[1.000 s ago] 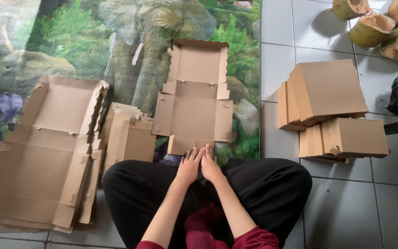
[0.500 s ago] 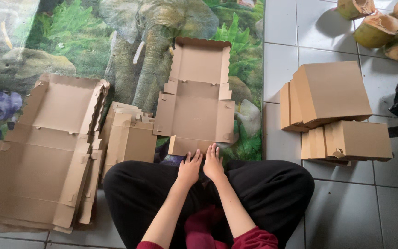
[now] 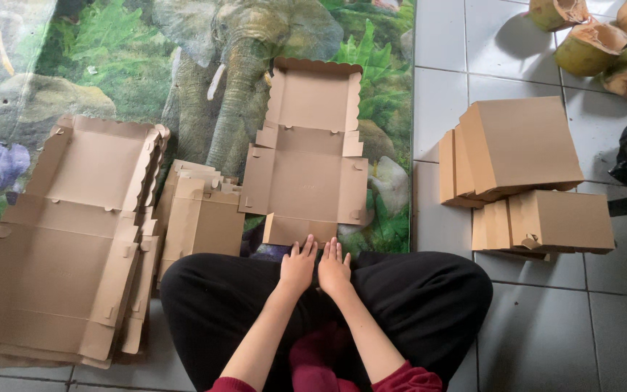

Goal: The person sits on the floor and assembles a flat-packed cardboard box by folding the side flaps and tucking the tabs into slots to form the box structure.

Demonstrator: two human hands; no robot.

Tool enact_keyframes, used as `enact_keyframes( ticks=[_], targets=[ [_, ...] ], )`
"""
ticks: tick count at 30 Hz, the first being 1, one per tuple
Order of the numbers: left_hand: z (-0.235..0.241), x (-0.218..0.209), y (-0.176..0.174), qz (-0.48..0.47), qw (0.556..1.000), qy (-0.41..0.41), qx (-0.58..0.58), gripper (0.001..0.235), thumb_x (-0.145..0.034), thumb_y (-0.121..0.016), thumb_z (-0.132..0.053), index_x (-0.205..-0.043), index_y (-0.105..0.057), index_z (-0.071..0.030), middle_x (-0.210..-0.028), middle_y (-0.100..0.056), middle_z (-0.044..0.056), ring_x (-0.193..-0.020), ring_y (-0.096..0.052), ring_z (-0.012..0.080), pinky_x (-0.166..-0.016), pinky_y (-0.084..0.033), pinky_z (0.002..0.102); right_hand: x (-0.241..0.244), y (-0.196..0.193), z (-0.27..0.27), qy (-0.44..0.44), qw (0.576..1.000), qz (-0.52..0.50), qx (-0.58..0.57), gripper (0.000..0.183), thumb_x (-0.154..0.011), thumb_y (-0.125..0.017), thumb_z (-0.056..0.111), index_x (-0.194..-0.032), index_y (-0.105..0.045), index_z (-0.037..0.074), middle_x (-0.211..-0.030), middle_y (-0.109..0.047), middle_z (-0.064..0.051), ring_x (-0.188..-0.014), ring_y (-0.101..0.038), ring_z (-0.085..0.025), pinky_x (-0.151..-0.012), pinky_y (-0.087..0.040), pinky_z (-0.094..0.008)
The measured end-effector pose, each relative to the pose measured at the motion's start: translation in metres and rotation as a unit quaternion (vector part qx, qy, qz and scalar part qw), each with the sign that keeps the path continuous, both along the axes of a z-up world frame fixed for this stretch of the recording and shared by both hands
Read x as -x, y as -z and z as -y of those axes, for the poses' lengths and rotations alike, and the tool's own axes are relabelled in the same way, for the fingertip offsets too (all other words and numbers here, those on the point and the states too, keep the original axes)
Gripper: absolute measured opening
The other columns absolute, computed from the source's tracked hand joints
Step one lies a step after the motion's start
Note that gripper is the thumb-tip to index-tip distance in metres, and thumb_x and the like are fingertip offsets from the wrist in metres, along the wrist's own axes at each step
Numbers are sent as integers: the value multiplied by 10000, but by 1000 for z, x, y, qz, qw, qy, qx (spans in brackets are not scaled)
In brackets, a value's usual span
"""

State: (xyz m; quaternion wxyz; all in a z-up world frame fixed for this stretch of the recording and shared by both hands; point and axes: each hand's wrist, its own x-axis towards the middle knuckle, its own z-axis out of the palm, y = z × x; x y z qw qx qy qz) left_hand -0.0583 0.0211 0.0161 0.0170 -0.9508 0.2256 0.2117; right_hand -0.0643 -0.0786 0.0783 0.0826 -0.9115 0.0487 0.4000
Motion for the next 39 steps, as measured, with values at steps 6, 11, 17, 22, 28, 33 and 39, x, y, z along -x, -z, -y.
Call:
enact_keyframes(
  ticks=[6,11,17,22,28,33,39],
  targets=[
    [1,-4,3,1,1000,-13,15,634,-828,-507,-94,-1439,-373,-191,-1544,-279,-19,-1303,-393,338,-842,-484,463,-3,28,6,22,999,37,-22,710,-873,-350,-72,-1493,-6,-20,-1578,114,-175,-1462,65,-325,-1147,-93,-584],
    [0,-6,4,-10,999,-24,21,616,-842,-467,-98,-1438,-375,-219,-1544,-281,-55,-1311,-391,325,-852,-477,476,-21,39,8,36,998,45,-33,693,-884,-331,-48,-1491,4,-24,-1574,133,-175,-1461,79,-322,-1144,-49,-603],
    [-1,-2,-1,-14,999,-33,28,636,-853,-478,-80,-1456,-336,-228,-1558,-241,-63,-1340,-350,315,-868,-490,471,-24,40,9,52,996,52,-52,679,-914,-348,23,-1489,9,-29,-1571,143,-177,-1462,59,-328,-1153,-55,-590],
    [-6,-14,24,110,978,-98,146,273,-761,-469,-155,-930,-647,-274,-1045,-614,-92,-946,-579,205,-771,-476,397,-12,43,9,17,999,37,-21,742,-882,-419,-25,-1490,7,-27,-1571,129,-182,-1464,19,-323,-1158,-69,-576],
    [-51,-44,26,144,761,-550,313,238,-680,-559,-22,-850,-572,-188,-1040,-439,25,-958,-517,324,-789,-505,442,0,21,4,31,999,-8,-37,804,-864,-478,78,-1492,16,-18,-1568,153,-166,-1462,46,-310,-1156,-3,-581],
    [-56,-44,30,198,477,-738,434,277,-678,-520,43,-911,-463,-96,-993,-438,104,-946,-559,300,-889,-464,351,1,52,6,43,998,2,-47,797,-883,-488,126,-1488,7,-34,-1558,167,-186,-1457,52,-331,-1158,-13,-569],
    [-64,-62,50,43,273,-774,570,413,-997,-282,-394,-1195,-432,-64,-911,-703,133,-995,-627,309,-903,-482,531,0,37,4,50,997,6,-56,758,-894,-461,112,-1487,-16,-48,-1561,141,-199,-1458,32,-336,-1166,-25,-555]
  ],
)
